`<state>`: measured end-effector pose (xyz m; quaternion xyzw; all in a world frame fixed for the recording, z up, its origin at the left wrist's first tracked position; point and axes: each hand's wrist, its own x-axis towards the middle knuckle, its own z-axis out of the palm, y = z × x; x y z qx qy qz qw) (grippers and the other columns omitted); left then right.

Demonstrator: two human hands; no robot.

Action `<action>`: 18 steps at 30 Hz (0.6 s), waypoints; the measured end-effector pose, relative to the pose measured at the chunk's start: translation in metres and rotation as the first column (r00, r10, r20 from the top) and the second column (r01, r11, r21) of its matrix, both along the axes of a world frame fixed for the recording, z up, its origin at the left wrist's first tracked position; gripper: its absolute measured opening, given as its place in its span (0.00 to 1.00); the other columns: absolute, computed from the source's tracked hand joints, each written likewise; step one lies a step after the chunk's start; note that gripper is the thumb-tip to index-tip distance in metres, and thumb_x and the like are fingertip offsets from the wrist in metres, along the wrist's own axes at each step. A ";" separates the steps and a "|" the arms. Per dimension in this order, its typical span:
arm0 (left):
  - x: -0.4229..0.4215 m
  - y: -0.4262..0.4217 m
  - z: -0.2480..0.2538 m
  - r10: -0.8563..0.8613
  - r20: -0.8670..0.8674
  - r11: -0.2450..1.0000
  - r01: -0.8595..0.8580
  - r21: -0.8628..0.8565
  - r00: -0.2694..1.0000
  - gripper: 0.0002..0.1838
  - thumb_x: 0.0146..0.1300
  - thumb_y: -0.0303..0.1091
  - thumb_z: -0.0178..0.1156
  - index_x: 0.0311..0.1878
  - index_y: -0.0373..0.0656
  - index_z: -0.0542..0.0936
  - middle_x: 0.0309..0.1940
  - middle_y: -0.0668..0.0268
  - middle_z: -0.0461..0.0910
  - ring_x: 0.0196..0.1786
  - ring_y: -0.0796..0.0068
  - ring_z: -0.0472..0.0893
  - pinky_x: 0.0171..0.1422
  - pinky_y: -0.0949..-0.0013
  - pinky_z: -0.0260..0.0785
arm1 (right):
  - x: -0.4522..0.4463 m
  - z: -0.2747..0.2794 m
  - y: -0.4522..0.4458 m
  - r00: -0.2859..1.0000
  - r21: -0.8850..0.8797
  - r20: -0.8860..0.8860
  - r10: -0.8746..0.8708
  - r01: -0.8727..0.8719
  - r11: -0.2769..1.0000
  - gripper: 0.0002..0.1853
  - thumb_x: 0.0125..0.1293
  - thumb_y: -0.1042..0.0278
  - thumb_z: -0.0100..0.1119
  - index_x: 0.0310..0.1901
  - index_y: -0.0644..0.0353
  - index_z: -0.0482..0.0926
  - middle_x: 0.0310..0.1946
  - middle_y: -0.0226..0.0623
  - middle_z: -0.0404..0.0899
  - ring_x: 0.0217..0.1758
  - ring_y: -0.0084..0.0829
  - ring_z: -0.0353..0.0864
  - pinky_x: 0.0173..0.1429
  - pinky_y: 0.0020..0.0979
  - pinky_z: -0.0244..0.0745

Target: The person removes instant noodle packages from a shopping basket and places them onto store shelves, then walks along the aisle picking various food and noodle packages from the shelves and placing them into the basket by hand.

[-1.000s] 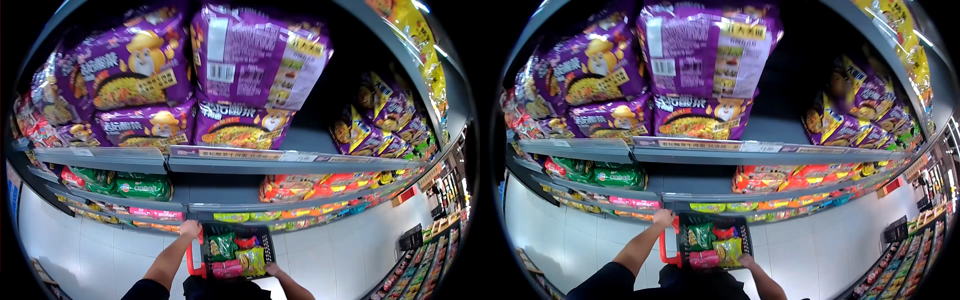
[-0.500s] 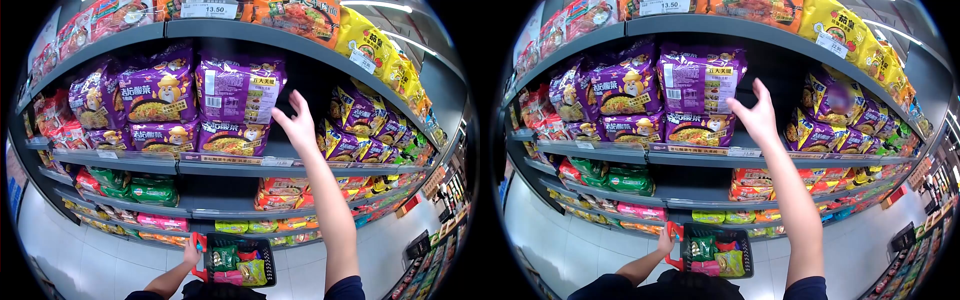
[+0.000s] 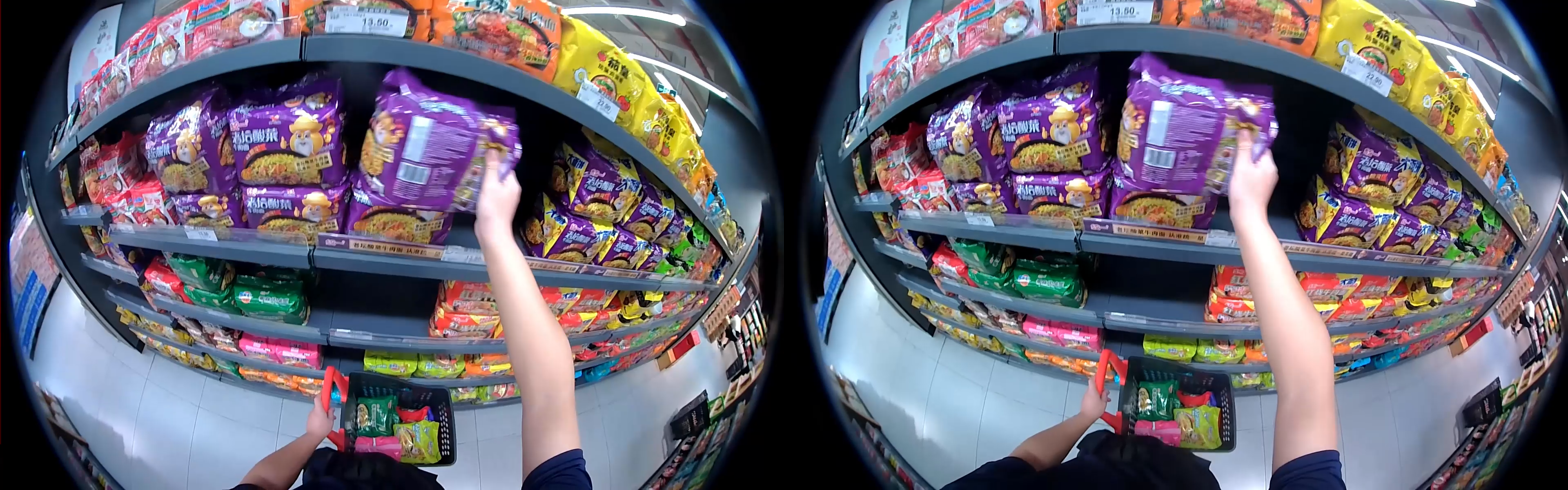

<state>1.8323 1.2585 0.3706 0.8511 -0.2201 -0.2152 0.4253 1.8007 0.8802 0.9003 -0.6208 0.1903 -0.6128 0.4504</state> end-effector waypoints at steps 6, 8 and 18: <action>-0.015 0.000 0.006 0.070 0.183 0.983 -0.099 0.155 0.981 0.27 0.63 0.39 0.55 0.65 0.44 0.62 0.36 0.43 0.80 0.39 0.40 0.80 0.43 0.43 0.72 | -0.125 -0.095 0.025 0.978 0.222 0.208 0.030 -0.077 0.972 0.23 0.75 0.47 0.45 0.49 0.63 0.76 0.43 0.34 0.80 0.45 0.27 0.78 0.48 0.34 0.74; -0.017 -0.002 -0.001 0.102 0.210 0.987 -0.126 0.102 0.972 0.27 0.63 0.39 0.55 0.65 0.46 0.62 0.35 0.44 0.80 0.38 0.39 0.79 0.41 0.44 0.72 | -0.169 -0.138 0.065 0.983 0.406 0.185 0.016 -0.091 0.909 0.25 0.77 0.50 0.41 0.59 0.66 0.69 0.55 0.39 0.76 0.56 0.33 0.77 0.61 0.37 0.73; -0.052 0.001 0.008 0.041 0.047 0.993 -0.046 0.105 0.998 0.31 0.63 0.33 0.54 0.69 0.46 0.56 0.33 0.44 0.80 0.36 0.38 0.79 0.40 0.44 0.71 | -0.383 -0.459 0.187 0.850 0.699 -0.526 0.003 0.431 0.571 0.21 0.72 0.58 0.54 0.55 0.69 0.73 0.45 0.37 0.79 0.44 0.27 0.79 0.51 0.29 0.74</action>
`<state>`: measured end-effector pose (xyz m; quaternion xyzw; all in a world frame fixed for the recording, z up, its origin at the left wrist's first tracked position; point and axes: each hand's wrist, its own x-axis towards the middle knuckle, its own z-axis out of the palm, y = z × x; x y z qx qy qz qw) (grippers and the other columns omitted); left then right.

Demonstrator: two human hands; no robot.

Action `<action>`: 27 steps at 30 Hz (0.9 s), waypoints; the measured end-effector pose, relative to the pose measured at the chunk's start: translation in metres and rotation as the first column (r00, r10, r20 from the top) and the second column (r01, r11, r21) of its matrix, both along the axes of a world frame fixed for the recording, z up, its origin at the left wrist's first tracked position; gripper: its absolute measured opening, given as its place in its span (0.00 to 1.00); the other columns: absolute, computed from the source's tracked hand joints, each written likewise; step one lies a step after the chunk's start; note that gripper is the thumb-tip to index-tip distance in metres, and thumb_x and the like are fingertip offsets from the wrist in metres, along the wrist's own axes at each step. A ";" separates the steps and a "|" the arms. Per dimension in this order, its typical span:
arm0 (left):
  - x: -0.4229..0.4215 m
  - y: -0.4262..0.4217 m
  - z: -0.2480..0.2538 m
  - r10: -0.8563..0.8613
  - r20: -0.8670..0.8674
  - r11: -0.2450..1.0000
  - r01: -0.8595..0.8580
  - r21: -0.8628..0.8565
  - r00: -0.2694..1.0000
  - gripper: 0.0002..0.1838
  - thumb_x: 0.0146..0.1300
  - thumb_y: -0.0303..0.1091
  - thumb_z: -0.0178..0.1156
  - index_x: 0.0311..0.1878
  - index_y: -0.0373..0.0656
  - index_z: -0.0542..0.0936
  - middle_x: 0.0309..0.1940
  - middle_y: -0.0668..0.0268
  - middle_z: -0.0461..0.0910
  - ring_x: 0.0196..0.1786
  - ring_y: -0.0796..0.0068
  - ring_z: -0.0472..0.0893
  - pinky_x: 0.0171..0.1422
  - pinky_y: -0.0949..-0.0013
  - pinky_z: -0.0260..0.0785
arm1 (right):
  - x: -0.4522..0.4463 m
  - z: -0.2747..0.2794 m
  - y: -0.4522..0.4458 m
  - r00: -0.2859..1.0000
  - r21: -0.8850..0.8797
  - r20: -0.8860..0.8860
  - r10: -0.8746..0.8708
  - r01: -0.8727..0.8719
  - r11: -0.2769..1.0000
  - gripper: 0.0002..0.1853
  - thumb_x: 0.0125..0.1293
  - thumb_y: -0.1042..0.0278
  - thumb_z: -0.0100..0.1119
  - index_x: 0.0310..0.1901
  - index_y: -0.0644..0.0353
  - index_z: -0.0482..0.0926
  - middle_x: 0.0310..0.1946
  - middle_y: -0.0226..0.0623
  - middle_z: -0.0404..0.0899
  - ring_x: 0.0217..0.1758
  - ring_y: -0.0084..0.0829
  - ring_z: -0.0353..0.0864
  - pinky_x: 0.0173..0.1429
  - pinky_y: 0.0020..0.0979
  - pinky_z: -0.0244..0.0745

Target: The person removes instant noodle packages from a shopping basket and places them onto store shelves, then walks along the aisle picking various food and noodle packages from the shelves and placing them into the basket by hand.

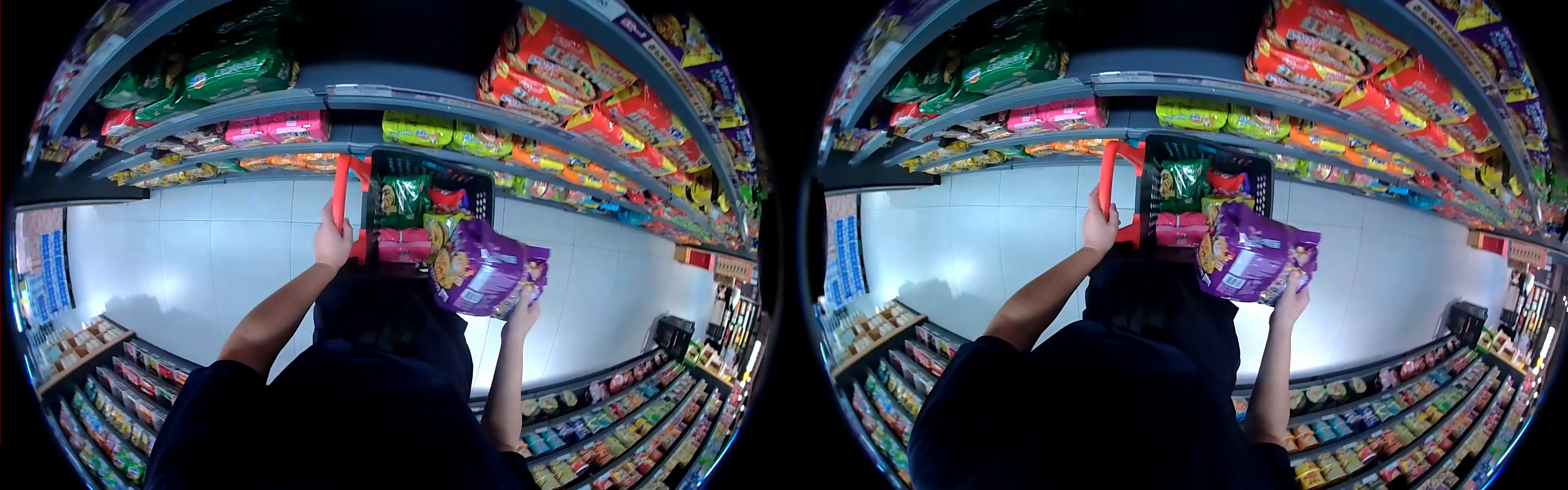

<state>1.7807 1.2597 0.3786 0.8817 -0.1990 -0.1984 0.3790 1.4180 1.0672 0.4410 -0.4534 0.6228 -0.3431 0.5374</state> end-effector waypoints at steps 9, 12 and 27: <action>-0.019 -0.012 0.003 -0.108 0.009 0.993 0.107 0.049 0.994 0.33 0.64 0.34 0.53 0.71 0.45 0.52 0.33 0.43 0.80 0.36 0.38 0.79 0.40 0.44 0.71 | 0.048 -0.119 -0.019 0.737 -0.053 -0.602 0.308 -0.422 0.905 0.27 0.68 0.45 0.54 0.48 0.67 0.80 0.35 0.57 0.82 0.40 0.52 0.83 0.45 0.42 0.76; -0.020 -0.013 0.002 -0.118 0.063 0.991 0.114 0.068 0.991 0.34 0.64 0.36 0.55 0.71 0.45 0.54 0.31 0.44 0.80 0.33 0.39 0.80 0.37 0.45 0.71 | 0.085 -0.171 -0.047 0.629 -0.112 -0.714 0.307 -0.536 0.837 0.29 0.68 0.42 0.51 0.48 0.66 0.80 0.33 0.59 0.81 0.37 0.56 0.82 0.43 0.47 0.76; -0.026 -0.017 -0.002 -0.045 0.061 0.998 0.042 0.046 0.997 0.33 0.63 0.33 0.57 0.70 0.45 0.57 0.33 0.47 0.80 0.35 0.41 0.80 0.38 0.47 0.73 | 0.192 -0.306 -0.042 0.410 0.188 -0.673 0.616 -0.710 0.679 0.40 0.61 0.59 0.55 0.70 0.66 0.50 0.58 0.60 0.68 0.61 0.54 0.70 0.64 0.44 0.65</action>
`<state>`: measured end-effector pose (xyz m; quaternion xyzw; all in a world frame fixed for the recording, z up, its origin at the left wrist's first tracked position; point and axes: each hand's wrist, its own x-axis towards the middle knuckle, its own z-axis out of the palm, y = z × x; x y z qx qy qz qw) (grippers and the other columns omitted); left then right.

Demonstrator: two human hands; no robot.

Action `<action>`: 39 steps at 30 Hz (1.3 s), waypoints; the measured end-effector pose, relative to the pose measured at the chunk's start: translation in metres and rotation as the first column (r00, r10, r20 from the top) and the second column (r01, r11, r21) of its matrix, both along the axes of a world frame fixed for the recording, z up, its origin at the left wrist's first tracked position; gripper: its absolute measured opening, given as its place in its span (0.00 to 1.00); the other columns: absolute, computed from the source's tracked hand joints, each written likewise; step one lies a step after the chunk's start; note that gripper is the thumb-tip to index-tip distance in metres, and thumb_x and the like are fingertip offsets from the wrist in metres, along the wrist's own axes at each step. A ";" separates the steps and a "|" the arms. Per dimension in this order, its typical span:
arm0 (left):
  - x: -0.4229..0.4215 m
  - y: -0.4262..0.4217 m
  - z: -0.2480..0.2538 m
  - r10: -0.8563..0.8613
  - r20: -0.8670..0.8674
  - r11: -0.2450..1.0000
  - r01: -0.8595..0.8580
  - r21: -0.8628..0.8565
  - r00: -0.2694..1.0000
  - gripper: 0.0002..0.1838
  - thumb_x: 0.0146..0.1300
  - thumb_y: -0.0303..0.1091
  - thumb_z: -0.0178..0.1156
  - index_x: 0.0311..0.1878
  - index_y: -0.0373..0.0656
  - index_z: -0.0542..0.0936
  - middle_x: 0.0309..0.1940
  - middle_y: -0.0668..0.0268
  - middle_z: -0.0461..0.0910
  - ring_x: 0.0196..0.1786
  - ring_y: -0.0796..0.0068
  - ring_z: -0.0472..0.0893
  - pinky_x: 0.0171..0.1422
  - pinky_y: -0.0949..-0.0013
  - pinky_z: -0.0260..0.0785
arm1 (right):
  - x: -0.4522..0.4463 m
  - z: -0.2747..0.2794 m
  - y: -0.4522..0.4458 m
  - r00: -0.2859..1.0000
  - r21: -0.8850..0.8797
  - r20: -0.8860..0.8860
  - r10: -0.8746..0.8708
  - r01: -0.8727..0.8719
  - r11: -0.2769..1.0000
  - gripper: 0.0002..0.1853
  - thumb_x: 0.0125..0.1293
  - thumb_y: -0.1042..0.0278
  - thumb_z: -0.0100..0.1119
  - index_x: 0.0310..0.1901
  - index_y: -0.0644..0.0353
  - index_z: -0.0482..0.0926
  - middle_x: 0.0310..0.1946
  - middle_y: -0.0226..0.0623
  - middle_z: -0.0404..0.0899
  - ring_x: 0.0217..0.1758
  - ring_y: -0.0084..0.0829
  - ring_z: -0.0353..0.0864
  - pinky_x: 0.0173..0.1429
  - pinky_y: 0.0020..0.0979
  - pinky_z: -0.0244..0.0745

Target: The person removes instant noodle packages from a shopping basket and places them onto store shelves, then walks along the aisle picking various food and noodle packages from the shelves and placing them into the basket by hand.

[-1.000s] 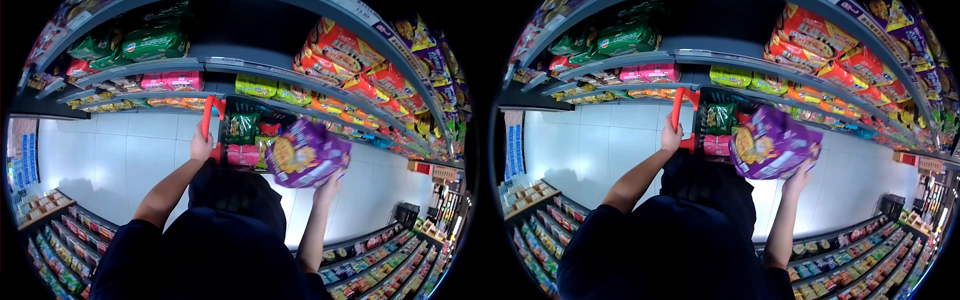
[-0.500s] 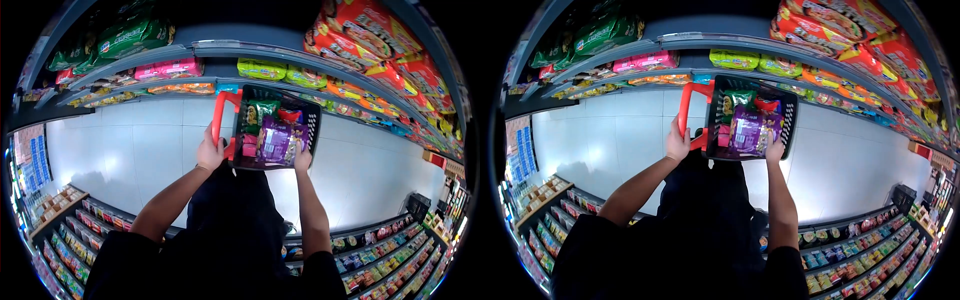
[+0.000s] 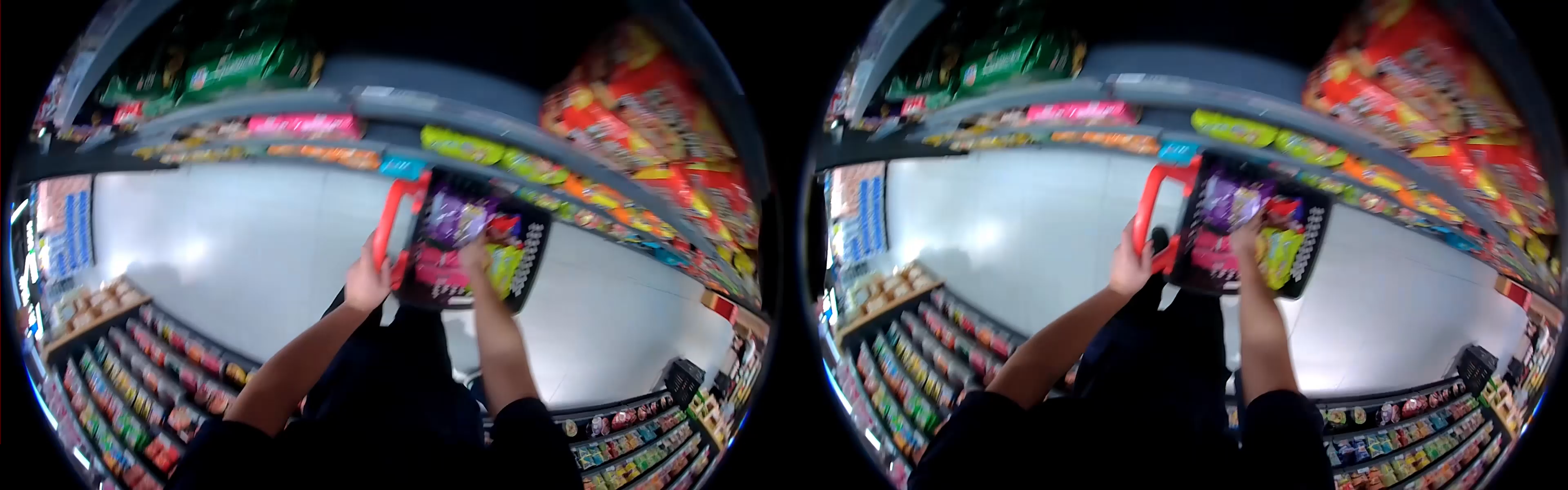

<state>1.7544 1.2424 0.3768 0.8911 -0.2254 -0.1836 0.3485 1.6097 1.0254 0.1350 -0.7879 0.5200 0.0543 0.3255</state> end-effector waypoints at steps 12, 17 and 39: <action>0.003 0.003 0.011 -0.091 0.031 0.994 0.092 -0.063 0.995 0.34 0.63 0.30 0.54 0.72 0.45 0.54 0.37 0.42 0.79 0.37 0.37 0.79 0.39 0.43 0.69 | -0.071 0.348 -0.195 0.758 -0.220 0.651 -0.044 0.244 0.944 0.10 0.69 0.69 0.51 0.45 0.62 0.79 0.42 0.41 0.82 0.49 0.35 0.81 0.56 0.35 0.74; 0.001 0.004 0.011 -0.107 0.195 0.980 0.137 -0.145 0.975 0.34 0.63 0.30 0.54 0.71 0.44 0.54 0.44 0.42 0.78 0.41 0.36 0.78 0.43 0.44 0.69 | -0.047 0.643 -0.291 0.549 -0.640 0.760 0.346 0.543 0.543 0.12 0.67 0.69 0.59 0.50 0.62 0.76 0.43 0.37 0.80 0.46 0.30 0.79 0.53 0.30 0.72; 0.014 0.004 0.019 -0.291 0.278 0.955 0.294 0.029 0.916 0.41 0.57 0.32 0.63 0.70 0.35 0.52 0.59 0.38 0.66 0.60 0.38 0.69 0.63 0.49 0.64 | -0.033 0.810 -0.255 0.690 -0.809 0.513 0.511 0.587 0.019 0.22 0.63 0.55 0.63 0.54 0.60 0.77 0.55 0.44 0.77 0.57 0.44 0.78 0.59 0.38 0.73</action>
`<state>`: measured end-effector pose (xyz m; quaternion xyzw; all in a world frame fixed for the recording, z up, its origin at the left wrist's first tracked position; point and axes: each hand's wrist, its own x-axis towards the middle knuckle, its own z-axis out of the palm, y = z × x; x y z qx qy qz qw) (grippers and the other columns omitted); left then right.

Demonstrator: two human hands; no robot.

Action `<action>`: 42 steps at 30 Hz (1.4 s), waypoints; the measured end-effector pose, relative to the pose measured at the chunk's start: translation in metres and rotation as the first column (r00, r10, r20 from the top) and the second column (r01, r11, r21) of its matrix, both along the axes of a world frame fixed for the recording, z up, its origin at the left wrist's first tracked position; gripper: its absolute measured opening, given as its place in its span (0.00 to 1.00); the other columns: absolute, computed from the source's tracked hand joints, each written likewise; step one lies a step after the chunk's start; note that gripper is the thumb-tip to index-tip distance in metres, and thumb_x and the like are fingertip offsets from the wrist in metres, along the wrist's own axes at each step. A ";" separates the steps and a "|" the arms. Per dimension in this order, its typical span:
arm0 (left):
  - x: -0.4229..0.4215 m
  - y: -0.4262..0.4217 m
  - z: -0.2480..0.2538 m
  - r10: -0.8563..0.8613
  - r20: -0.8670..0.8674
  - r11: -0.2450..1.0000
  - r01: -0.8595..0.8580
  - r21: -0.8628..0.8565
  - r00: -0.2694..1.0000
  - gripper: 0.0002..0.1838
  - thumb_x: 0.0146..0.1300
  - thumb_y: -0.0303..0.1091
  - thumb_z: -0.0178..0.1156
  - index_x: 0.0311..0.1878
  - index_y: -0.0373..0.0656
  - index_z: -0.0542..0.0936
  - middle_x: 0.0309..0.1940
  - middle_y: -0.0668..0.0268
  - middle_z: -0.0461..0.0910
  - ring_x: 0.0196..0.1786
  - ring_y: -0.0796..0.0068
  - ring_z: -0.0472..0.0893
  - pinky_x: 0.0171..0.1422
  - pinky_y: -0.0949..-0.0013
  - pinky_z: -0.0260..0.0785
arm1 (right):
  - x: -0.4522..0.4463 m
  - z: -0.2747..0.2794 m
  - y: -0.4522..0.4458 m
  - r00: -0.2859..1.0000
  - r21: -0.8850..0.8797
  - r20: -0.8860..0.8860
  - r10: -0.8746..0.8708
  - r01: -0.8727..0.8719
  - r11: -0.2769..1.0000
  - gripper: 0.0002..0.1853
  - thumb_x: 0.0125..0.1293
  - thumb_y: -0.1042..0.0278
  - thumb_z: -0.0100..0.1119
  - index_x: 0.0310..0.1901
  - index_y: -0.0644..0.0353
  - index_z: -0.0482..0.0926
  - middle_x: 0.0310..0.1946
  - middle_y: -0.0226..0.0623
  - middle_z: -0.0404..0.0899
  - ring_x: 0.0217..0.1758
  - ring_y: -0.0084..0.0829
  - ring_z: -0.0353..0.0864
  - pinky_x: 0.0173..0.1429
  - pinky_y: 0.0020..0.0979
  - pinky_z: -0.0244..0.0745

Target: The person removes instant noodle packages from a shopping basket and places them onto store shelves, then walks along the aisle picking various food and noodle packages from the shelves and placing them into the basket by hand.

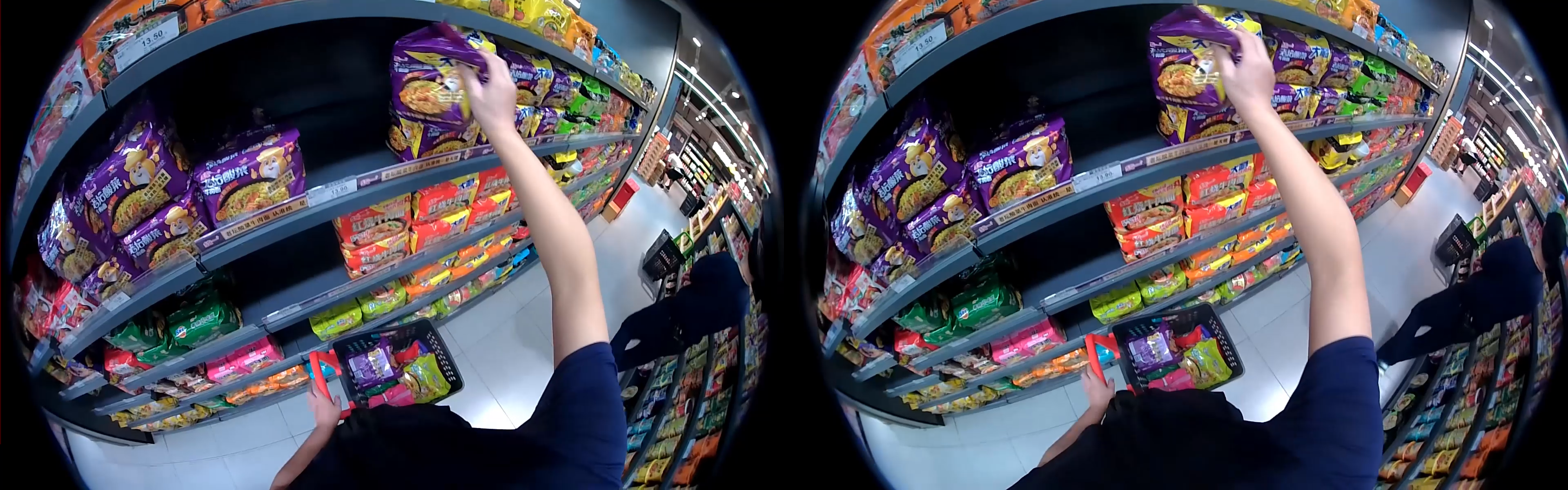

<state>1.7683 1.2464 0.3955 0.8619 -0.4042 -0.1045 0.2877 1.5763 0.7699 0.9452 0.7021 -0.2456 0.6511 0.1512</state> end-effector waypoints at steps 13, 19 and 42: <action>-0.060 -0.122 0.174 -0.444 -0.797 0.890 -0.094 -0.447 -0.411 0.34 0.72 0.58 0.41 0.71 0.43 0.61 0.68 0.55 0.66 0.69 0.59 0.67 0.71 0.54 0.62 | -0.081 -0.252 0.301 0.859 0.558 0.230 0.458 -0.502 0.661 0.20 0.49 0.86 0.53 0.47 0.66 0.77 0.56 0.48 0.76 0.67 0.43 0.71 0.69 0.41 0.64; -0.082 -0.112 0.135 -0.290 -0.789 0.949 -0.055 -0.311 -0.542 0.32 0.72 0.57 0.42 0.70 0.43 0.63 0.67 0.56 0.68 0.68 0.59 0.69 0.70 0.54 0.64 | -0.091 -0.289 0.346 0.653 0.805 0.067 0.755 -0.483 0.345 0.26 0.59 0.61 0.68 0.58 0.60 0.74 0.66 0.43 0.68 0.73 0.42 0.62 0.73 0.41 0.60; -0.074 -0.064 0.107 -0.049 -0.991 0.969 0.235 -0.078 -0.124 0.24 0.74 0.46 0.45 0.65 0.40 0.66 0.62 0.56 0.73 0.65 0.63 0.72 0.66 0.52 0.68 | -0.213 -0.565 0.378 0.196 0.045 0.863 -0.465 -0.948 -0.317 0.28 0.67 0.41 0.49 0.56 0.57 0.74 0.46 0.35 0.81 0.48 0.34 0.81 0.57 0.39 0.75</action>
